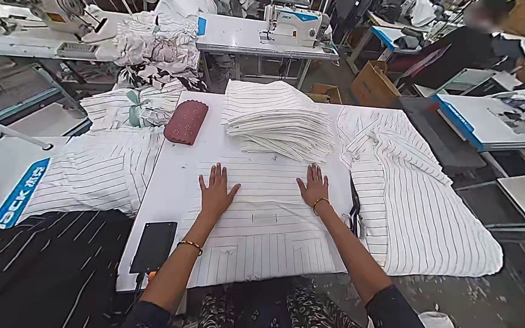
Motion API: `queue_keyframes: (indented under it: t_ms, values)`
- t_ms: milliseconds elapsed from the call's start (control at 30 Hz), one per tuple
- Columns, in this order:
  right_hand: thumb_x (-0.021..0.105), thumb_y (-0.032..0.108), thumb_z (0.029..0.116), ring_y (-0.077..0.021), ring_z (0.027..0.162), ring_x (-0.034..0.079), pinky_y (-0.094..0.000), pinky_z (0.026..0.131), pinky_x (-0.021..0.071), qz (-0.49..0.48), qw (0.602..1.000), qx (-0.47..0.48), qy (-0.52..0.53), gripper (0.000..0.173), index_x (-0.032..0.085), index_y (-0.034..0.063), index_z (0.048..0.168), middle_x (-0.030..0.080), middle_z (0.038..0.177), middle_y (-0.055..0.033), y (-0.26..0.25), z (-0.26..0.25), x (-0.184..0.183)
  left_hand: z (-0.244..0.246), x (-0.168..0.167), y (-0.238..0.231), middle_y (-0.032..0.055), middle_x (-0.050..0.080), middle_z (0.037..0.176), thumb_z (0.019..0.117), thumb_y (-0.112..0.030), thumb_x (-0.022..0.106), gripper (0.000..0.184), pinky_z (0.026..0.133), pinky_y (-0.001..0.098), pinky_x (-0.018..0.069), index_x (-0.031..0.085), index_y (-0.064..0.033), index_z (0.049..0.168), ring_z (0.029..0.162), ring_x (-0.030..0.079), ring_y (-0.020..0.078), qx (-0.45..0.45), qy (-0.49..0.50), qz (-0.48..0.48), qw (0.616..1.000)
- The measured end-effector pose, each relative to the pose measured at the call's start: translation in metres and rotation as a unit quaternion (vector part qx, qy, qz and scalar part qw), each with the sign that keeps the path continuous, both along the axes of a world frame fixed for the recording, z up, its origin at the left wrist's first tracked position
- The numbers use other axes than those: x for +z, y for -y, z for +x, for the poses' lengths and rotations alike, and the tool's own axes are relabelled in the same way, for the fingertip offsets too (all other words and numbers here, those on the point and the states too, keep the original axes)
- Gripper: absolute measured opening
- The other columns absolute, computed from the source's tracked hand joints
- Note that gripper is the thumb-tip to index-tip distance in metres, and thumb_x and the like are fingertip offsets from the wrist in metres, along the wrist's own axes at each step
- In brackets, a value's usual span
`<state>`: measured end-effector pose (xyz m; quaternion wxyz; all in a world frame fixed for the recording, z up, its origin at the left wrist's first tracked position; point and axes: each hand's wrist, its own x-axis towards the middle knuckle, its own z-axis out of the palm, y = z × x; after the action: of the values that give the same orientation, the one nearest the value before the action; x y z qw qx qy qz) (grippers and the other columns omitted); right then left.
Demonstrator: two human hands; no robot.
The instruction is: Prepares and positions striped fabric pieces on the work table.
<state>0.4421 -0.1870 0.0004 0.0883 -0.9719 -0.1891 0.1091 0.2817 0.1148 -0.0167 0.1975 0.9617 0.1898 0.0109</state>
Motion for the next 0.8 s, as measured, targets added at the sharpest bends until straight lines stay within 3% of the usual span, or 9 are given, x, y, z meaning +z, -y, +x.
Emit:
queue_keyframes:
  t_ms: [100, 233, 300, 367, 433, 500, 567, 700, 800]
  values:
    - [0.050, 0.052, 0.1009, -0.0382, 0.155, 0.024, -0.0642, 0.123, 0.0173, 0.089, 0.990, 0.107, 0.000, 0.083, 0.031, -0.0065, 0.157, 0.029, 0.165, -0.0238, 0.001, -0.078, 0.002, -0.055, 0.007, 0.039, 0.0199, 0.034, 0.163, 0.0936, -0.063, 0.057, 0.088, 0.120, 0.0679, 0.0166, 0.042, -0.0012, 0.155, 0.153, 0.029, 0.0372, -0.142, 0.047, -0.051, 0.987]
    - [0.053, 0.083, 0.0808, -0.0348, 0.152, 0.032, -0.0638, 0.120, 0.0249, 0.072, 0.973, 0.217, -0.031, 0.117, 0.035, -0.0037, 0.156, 0.033, 0.165, -0.0181, 0.046, -0.182, -0.004, -0.160, -0.011, 0.061, 0.0219, 0.033, 0.163, 0.0634, -0.089, 0.064, 0.132, 0.117, 0.0682, 0.0236, 0.037, 0.0007, 0.156, 0.151, 0.034, 0.0372, -0.234, 0.037, 0.003, 0.972]
    - [0.069, 0.076, 0.0712, -0.0368, 0.144, 0.045, -0.0635, 0.111, 0.0384, 0.081, 0.973, 0.213, 0.046, 0.115, 0.046, -0.0027, 0.151, 0.045, 0.158, -0.0185, 0.066, -0.203, -0.013, -0.188, -0.017, 0.060, 0.0214, 0.038, 0.161, 0.0576, -0.069, 0.084, 0.127, 0.115, 0.0653, 0.0307, 0.040, -0.0002, 0.155, 0.148, 0.041, 0.0363, -0.213, 0.068, 0.047, 0.974]
    - [0.083, 0.028, 0.0644, -0.0403, 0.134, 0.055, -0.0632, 0.097, 0.0469, 0.102, 0.971, 0.193, 0.101, 0.090, 0.055, 0.0035, 0.146, 0.054, 0.151, -0.0180, 0.082, -0.217, -0.022, -0.204, -0.025, 0.064, 0.0137, 0.046, 0.157, 0.0570, -0.025, 0.094, 0.108, 0.111, 0.0618, 0.0375, 0.047, -0.0099, 0.153, 0.143, 0.048, 0.0312, -0.181, 0.100, 0.084, 0.975]
    - [0.073, 0.005, 0.0669, -0.0414, 0.119, 0.065, -0.0611, 0.084, 0.0528, 0.131, 0.964, 0.179, 0.148, 0.070, 0.067, 0.0140, 0.136, 0.063, 0.141, -0.0147, 0.093, -0.225, -0.025, -0.215, -0.032, 0.066, 0.0037, 0.053, 0.153, 0.0725, -0.003, 0.077, 0.081, 0.106, 0.0547, 0.0431, 0.055, -0.0224, 0.148, 0.138, 0.053, 0.0242, -0.152, 0.136, 0.124, 0.971]
    - [0.068, 0.006, 0.0698, -0.0411, 0.107, 0.070, -0.0588, 0.079, 0.0544, 0.180, 0.958, 0.182, 0.131, 0.056, 0.076, 0.0194, 0.124, 0.069, 0.133, -0.0123, 0.105, -0.222, -0.019, -0.223, -0.034, 0.064, -0.0029, 0.061, 0.145, 0.0850, -0.005, 0.061, 0.059, 0.098, 0.0472, 0.0453, 0.064, -0.0312, 0.138, 0.132, 0.058, 0.0194, -0.141, 0.178, 0.125, 0.966]
    - [0.065, 0.004, 0.0735, -0.0399, 0.105, 0.071, -0.0605, 0.080, 0.0543, 0.222, 0.957, 0.176, 0.067, 0.042, 0.081, 0.0168, 0.110, 0.073, 0.124, -0.0107, 0.106, -0.209, -0.001, -0.225, -0.025, 0.057, -0.0032, 0.064, 0.142, 0.0873, -0.017, 0.060, 0.049, 0.090, 0.0486, 0.0467, 0.069, -0.0331, 0.132, 0.126, 0.062, 0.0218, -0.160, 0.180, 0.079, 0.967]
    - [0.061, 0.003, 0.0941, -0.0366, 0.107, 0.072, -0.0594, 0.093, 0.0552, 0.181, 0.974, 0.126, -0.050, 0.024, 0.078, 0.0052, 0.111, 0.076, 0.113, -0.0160, 0.070, -0.135, 0.058, -0.176, 0.015, 0.036, 0.0123, 0.076, 0.116, 0.0847, -0.002, 0.069, 0.025, 0.086, 0.0699, 0.0488, 0.080, -0.0094, 0.106, 0.103, 0.072, 0.0409, -0.132, 0.126, -0.076, 0.980]
    - [0.052, 0.017, 0.1048, -0.0366, 0.118, 0.066, -0.0567, 0.103, 0.0465, 0.030, 0.982, 0.111, -0.147, 0.031, 0.071, 0.0058, 0.126, 0.071, 0.123, -0.0190, 0.023, -0.063, 0.086, -0.092, 0.052, 0.008, 0.0253, 0.072, 0.112, 0.1001, -0.009, 0.060, 0.023, 0.099, 0.0672, 0.0438, 0.074, 0.0016, 0.114, 0.109, 0.067, 0.0466, -0.055, -0.018, -0.139, 0.989]
